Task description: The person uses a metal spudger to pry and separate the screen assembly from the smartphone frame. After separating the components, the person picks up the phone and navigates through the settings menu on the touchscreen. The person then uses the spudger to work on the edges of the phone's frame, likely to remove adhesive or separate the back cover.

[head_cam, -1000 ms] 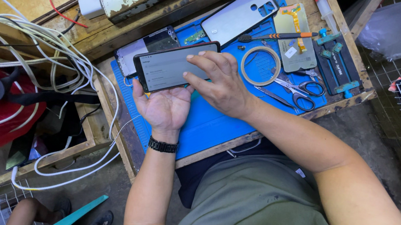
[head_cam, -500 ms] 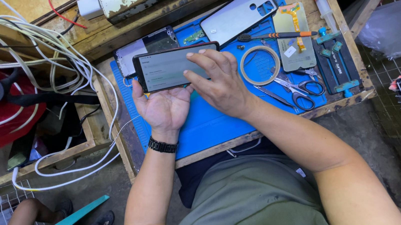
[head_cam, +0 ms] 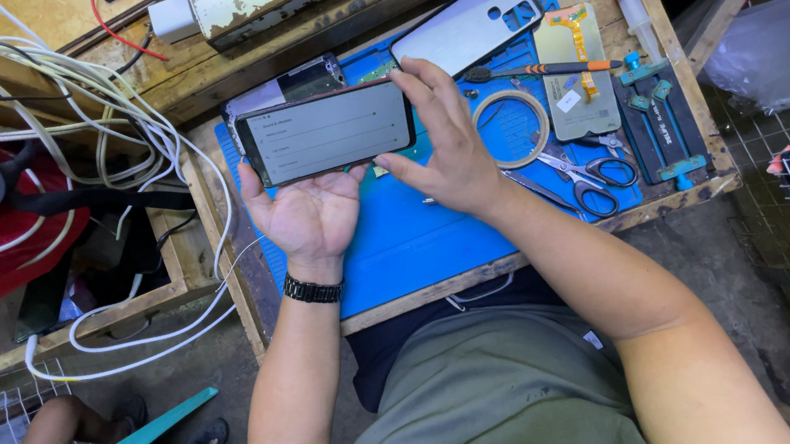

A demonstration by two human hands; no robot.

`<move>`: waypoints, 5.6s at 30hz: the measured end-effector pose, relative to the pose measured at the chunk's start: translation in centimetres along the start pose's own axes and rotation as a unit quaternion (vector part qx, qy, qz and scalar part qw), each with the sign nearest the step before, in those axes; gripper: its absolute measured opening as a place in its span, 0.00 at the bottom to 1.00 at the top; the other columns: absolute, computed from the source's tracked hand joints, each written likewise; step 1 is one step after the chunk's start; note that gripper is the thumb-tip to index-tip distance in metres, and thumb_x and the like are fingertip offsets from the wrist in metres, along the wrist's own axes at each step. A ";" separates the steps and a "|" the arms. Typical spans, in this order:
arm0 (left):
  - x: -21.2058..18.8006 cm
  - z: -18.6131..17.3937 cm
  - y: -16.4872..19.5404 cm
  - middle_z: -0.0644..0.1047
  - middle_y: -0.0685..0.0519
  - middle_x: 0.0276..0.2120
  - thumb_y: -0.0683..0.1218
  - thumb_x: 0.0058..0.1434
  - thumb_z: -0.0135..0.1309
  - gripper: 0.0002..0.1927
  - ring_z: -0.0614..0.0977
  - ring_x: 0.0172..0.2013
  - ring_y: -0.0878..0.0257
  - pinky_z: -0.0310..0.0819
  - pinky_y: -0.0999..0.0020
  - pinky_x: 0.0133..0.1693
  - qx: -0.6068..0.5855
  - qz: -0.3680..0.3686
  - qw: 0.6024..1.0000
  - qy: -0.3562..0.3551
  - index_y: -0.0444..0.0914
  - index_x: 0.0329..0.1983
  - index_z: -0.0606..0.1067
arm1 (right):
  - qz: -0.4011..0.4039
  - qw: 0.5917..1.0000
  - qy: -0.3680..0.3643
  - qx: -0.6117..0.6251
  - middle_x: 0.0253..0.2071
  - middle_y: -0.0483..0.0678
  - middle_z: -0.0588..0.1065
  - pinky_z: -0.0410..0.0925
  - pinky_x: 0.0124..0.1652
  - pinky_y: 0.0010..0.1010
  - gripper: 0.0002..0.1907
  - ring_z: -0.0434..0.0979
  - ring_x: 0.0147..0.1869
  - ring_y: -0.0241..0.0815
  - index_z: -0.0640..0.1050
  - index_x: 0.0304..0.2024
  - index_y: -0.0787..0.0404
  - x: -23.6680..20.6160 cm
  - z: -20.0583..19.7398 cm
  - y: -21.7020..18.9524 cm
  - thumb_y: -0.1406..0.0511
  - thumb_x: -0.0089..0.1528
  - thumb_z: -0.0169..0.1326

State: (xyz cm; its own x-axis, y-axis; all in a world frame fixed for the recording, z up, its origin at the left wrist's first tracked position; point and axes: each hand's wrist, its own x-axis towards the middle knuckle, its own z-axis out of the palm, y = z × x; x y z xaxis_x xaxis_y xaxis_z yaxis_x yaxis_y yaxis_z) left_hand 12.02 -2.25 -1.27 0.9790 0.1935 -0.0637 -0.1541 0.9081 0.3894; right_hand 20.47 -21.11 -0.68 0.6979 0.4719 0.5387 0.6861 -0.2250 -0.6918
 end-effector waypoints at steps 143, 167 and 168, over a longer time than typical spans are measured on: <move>0.0 -0.7 0.4 0.75 0.39 0.61 0.70 0.72 0.36 0.41 0.80 0.57 0.44 0.81 0.43 0.51 0.125 0.009 0.992 -0.010 0.32 0.70 0.67 | -0.129 0.971 -0.016 -0.201 0.70 0.54 0.64 0.51 0.67 0.47 0.25 0.58 0.74 0.55 0.81 0.58 0.54 -0.8 0.4 -1.2 0.65 0.56 0.61; 0.2 -0.6 0.6 0.75 0.39 0.63 0.70 0.71 0.37 0.41 0.81 0.57 0.42 0.82 0.43 0.49 0.124 0.010 0.992 0.004 0.33 0.69 0.67 | -0.068 0.976 0.068 -0.197 0.67 0.51 0.67 0.53 0.67 0.46 0.20 0.62 0.73 0.55 0.84 0.52 0.58 -0.4 -0.9 -0.1 0.70 0.56 0.59; 0.2 -0.6 0.6 0.75 0.39 0.62 0.70 0.71 0.37 0.41 0.81 0.56 0.42 0.82 0.43 0.49 0.125 0.013 0.992 0.008 0.33 0.69 0.67 | -0.045 0.981 0.075 -0.171 0.67 0.51 0.67 0.55 0.68 0.45 0.20 0.63 0.72 0.55 0.83 0.53 0.58 -0.5 -0.9 0.1 0.71 0.57 0.59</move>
State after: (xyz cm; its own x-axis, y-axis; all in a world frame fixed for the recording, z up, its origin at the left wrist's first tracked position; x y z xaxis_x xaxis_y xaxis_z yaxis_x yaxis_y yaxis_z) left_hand 12.04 -1.44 -1.59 0.9727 0.2232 -0.0639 -0.1398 0.7827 0.6064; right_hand 20.38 -22.13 -0.54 0.6358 0.3773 0.6734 0.7575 -0.4727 -0.4503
